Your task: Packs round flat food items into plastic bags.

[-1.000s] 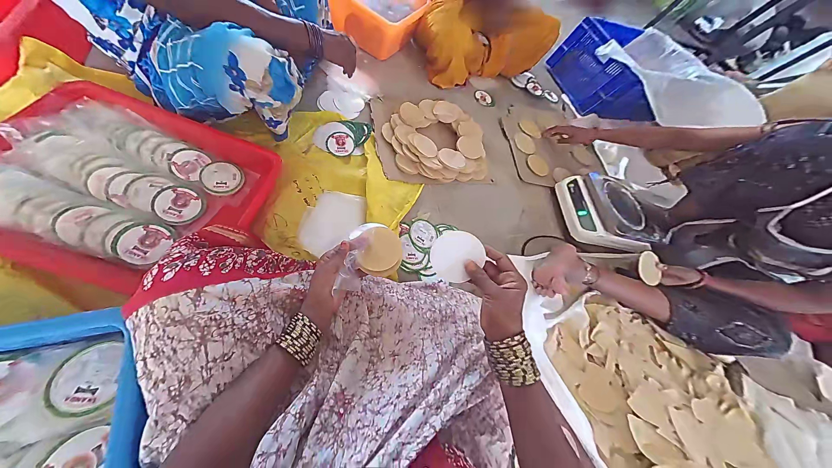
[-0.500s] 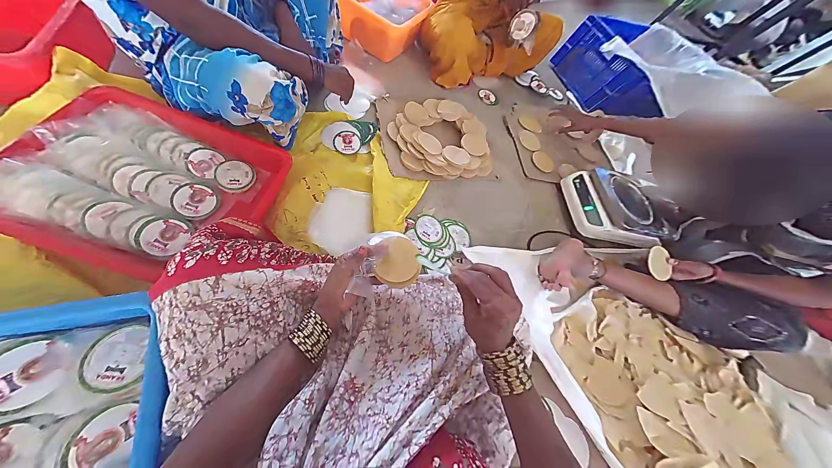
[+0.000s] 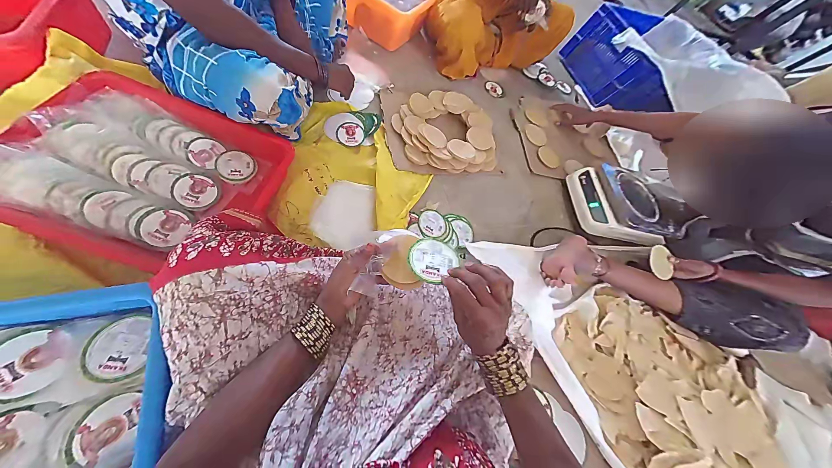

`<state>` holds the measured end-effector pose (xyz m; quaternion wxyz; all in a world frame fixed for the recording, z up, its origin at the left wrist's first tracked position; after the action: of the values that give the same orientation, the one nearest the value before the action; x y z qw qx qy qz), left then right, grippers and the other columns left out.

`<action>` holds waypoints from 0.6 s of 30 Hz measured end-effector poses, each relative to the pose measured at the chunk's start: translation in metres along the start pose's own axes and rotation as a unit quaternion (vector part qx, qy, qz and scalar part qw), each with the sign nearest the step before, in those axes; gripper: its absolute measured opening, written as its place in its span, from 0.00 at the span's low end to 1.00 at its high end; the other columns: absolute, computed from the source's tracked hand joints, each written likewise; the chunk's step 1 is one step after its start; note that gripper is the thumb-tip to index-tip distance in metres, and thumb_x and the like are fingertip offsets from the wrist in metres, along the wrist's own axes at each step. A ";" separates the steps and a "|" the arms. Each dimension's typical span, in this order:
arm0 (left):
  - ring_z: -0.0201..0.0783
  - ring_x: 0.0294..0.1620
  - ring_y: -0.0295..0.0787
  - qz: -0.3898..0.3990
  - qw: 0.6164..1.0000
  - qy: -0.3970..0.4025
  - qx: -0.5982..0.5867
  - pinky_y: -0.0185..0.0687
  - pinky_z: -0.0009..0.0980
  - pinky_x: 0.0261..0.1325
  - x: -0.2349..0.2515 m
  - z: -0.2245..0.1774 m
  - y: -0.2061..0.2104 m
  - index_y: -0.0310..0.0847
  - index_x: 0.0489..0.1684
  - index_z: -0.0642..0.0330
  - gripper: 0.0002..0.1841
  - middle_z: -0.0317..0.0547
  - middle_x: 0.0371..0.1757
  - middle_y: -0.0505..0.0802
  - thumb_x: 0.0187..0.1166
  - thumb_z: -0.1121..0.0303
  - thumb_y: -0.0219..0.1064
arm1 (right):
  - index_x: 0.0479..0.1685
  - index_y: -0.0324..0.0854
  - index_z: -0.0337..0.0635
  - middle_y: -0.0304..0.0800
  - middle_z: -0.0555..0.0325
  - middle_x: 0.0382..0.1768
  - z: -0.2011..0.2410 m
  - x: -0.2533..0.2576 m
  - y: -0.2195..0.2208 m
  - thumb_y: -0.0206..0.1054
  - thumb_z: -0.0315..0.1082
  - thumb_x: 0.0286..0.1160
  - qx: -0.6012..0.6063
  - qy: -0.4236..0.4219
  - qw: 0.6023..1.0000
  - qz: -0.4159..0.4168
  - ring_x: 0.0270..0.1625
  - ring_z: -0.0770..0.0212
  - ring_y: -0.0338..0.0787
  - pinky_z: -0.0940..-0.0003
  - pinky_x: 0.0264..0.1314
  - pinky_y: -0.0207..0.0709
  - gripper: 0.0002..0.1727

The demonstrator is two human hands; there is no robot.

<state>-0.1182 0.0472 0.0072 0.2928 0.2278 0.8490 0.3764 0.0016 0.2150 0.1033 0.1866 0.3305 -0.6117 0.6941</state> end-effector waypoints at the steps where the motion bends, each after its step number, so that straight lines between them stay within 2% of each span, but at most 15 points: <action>1: 0.40 0.44 0.96 -0.002 1.000 0.000 -0.001 0.94 0.38 0.48 0.000 0.000 0.000 0.82 0.52 0.64 0.18 0.47 0.44 0.96 0.94 0.67 0.44 | 0.45 0.86 0.54 0.93 0.59 0.49 0.003 -0.002 0.004 0.59 0.34 0.87 0.004 -0.003 1.000 0.017 0.64 0.52 0.84 0.56 0.76 0.65 0.09; 5: 0.42 0.46 0.95 0.008 1.000 0.000 -0.015 0.94 0.40 0.50 0.004 0.004 -0.005 0.80 0.57 0.66 0.17 0.49 0.47 0.95 0.94 0.67 0.44 | 0.44 0.87 0.54 0.93 0.59 0.51 0.010 -0.009 0.013 0.58 0.34 0.85 0.016 0.001 0.999 0.046 0.66 0.51 0.83 0.54 0.78 0.63 0.11; 9: 0.45 0.49 0.95 0.030 0.999 -0.004 -0.040 0.93 0.42 0.51 0.007 0.005 -0.007 0.76 0.67 0.67 0.20 0.54 0.53 0.93 0.95 0.65 0.41 | 0.42 0.89 0.54 0.93 0.58 0.49 0.004 -0.006 0.010 0.58 0.37 0.84 -0.001 0.034 0.999 0.027 0.66 0.50 0.83 0.52 0.79 0.61 0.12; 15: 0.44 0.50 0.95 0.032 0.999 -0.012 -0.035 0.93 0.41 0.50 0.007 0.006 -0.005 0.77 0.67 0.67 0.20 0.53 0.54 0.93 0.95 0.66 0.41 | 0.39 0.88 0.59 0.91 0.58 0.52 0.001 0.004 0.011 0.59 0.39 0.85 -0.045 0.033 0.998 0.028 0.72 0.48 0.79 0.41 0.86 0.46 0.11; 18: 0.43 0.50 0.94 0.028 0.999 -0.014 -0.027 0.93 0.41 0.51 0.007 0.008 -0.007 0.74 0.68 0.66 0.19 0.52 0.53 0.93 0.94 0.66 0.41 | 0.36 0.88 0.61 0.92 0.57 0.53 0.006 0.007 0.019 0.61 0.39 0.85 -0.020 0.014 0.999 0.037 0.73 0.46 0.80 0.39 0.86 0.48 0.11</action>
<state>-0.1191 0.0515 -0.0049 0.3004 0.2488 0.8275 0.4038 -0.0144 0.2046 0.0943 0.1759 0.2938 -0.6349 0.6926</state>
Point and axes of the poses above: each hand's wrist, its own x-axis towards the middle knuckle, its own y-axis out of the palm, z = x × y, the point moved 5 cm from there along x, towards the middle knuckle
